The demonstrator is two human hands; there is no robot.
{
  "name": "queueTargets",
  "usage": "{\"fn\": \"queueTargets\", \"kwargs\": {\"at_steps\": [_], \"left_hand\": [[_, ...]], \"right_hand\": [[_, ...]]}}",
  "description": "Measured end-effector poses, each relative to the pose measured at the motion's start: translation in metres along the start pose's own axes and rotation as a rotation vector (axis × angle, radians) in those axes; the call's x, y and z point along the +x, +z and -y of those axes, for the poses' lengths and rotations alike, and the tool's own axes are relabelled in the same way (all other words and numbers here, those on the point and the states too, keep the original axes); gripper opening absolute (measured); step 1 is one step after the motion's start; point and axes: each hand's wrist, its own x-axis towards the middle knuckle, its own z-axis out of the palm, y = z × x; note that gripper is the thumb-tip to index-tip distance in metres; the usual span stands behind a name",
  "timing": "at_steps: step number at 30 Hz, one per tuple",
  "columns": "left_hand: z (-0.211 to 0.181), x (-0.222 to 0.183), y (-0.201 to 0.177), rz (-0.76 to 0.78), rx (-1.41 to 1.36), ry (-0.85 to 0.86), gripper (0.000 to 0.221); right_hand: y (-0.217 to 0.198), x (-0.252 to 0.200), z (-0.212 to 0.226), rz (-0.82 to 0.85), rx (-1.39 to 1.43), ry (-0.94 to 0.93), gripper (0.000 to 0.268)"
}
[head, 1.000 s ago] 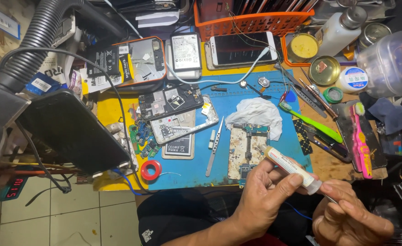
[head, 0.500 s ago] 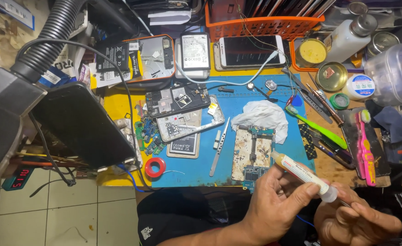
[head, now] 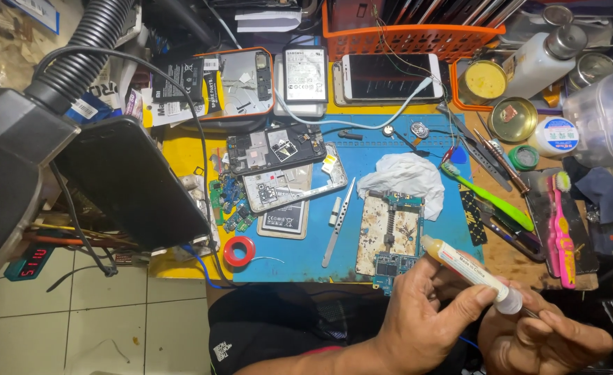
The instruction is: Repairing a mobile phone motherboard by applying flux and using a soldering iron on components.
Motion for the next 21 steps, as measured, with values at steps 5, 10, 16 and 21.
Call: {"fn": "queueTargets", "kwargs": {"at_steps": [5,10,16,21], "left_hand": [[0.004,0.001,-0.001,0.027,-0.085,-0.003,0.031],[-0.004,0.006,0.0,0.051,-0.065,0.005,0.025],[-0.004,0.007,-0.002,0.021,-0.05,0.021,0.028],[-0.006,0.009,-0.003,-0.004,0.007,-0.006,0.037]], "right_hand": [[0.0,0.06,0.004,-0.034,0.052,-0.414,0.039],[-0.007,0.046,0.029,0.025,0.093,0.11,0.045],[0.014,0.021,0.021,-0.246,0.512,0.291,0.008],[0.016,0.015,0.037,-0.293,0.882,0.753,0.028]]}}
